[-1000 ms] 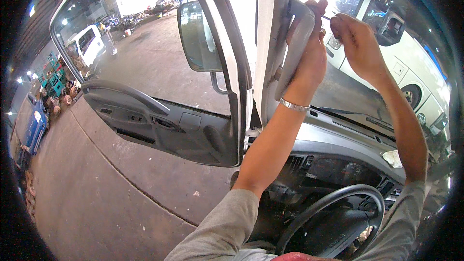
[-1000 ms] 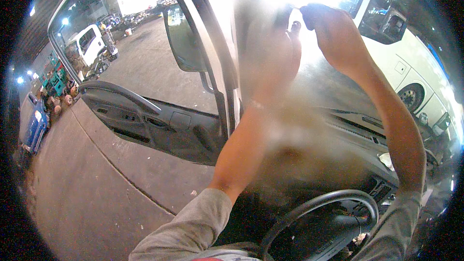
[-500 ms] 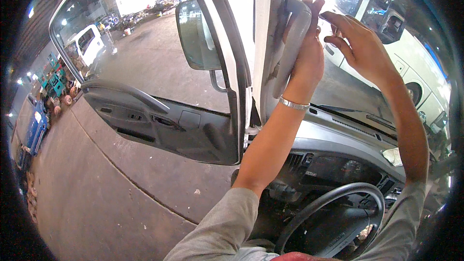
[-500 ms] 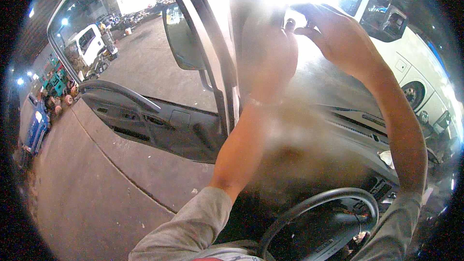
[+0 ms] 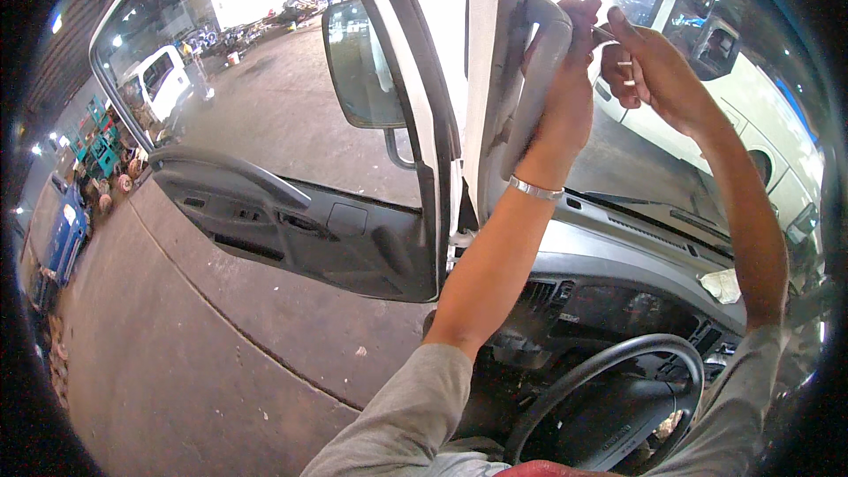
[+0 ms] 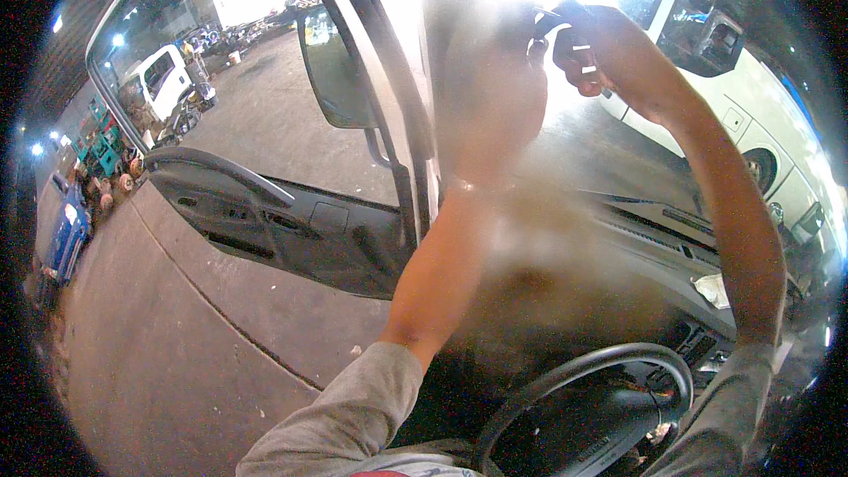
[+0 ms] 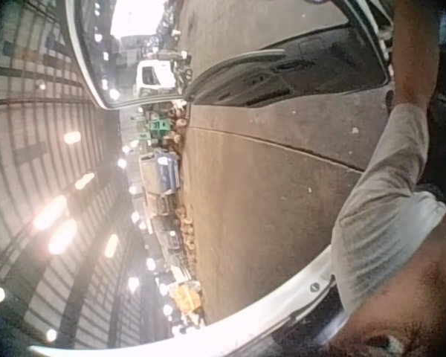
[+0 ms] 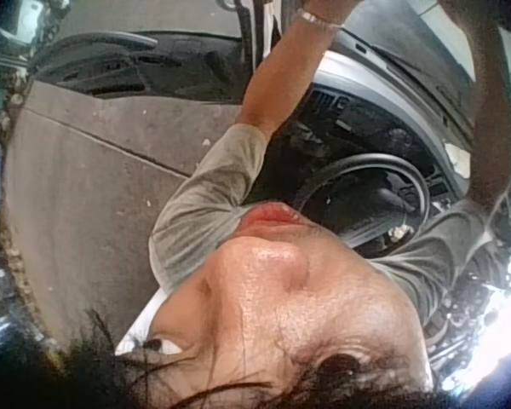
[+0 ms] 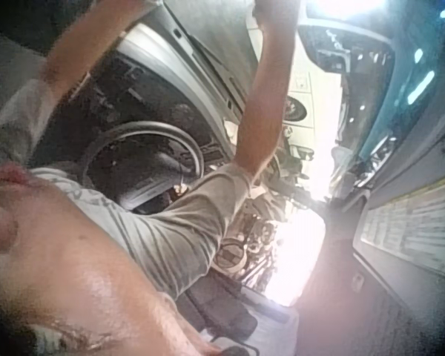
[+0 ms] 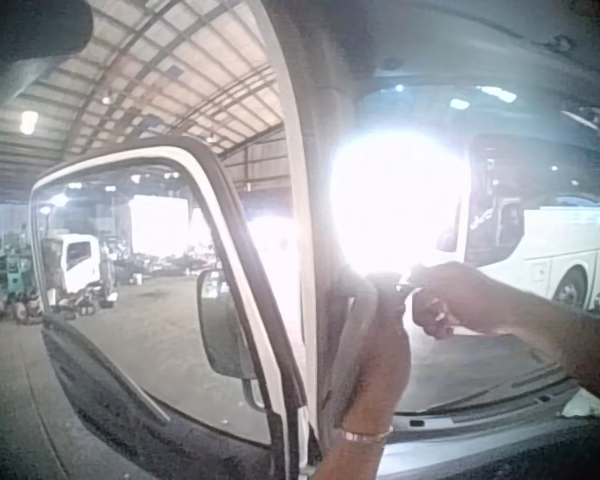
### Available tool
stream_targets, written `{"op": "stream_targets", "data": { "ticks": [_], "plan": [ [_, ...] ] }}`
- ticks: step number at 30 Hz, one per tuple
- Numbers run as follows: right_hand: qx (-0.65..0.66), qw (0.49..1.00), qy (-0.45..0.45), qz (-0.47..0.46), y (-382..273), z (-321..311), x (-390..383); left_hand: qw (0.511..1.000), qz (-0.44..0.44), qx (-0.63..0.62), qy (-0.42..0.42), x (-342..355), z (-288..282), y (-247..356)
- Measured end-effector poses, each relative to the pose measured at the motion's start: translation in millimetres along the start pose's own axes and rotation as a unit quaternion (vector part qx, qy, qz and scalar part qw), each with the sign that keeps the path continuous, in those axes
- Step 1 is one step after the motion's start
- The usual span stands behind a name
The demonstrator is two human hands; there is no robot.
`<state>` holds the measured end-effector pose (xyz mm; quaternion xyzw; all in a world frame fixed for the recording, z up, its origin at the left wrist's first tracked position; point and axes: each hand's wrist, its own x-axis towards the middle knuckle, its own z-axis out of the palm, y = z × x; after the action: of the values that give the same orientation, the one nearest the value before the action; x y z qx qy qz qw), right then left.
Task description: The person uses a screwdriver and pliers to remove and adjust the interior door handle of a vehicle. They repeatedly loosen and tighten fasteners on the handle assembly while seated in the driver's seat.
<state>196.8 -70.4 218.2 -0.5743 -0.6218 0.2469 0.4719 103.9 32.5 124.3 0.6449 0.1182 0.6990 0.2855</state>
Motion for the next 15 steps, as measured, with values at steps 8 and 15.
{"op": "stream_targets", "data": {
  "ticks": [8,15],
  "plan": [
    [-0.576,0.732,0.168,-0.324,9.9,0.8,-11.4,1.0,-0.001,0.006,0.007,-1.6,0.0,-2.5],
    [-0.179,0.981,0.062,-0.052,4.2,14.0,-15.3,1.0,0.004,0.016,0.003,-3.3,-0.7,-3.2]
  ]
}}
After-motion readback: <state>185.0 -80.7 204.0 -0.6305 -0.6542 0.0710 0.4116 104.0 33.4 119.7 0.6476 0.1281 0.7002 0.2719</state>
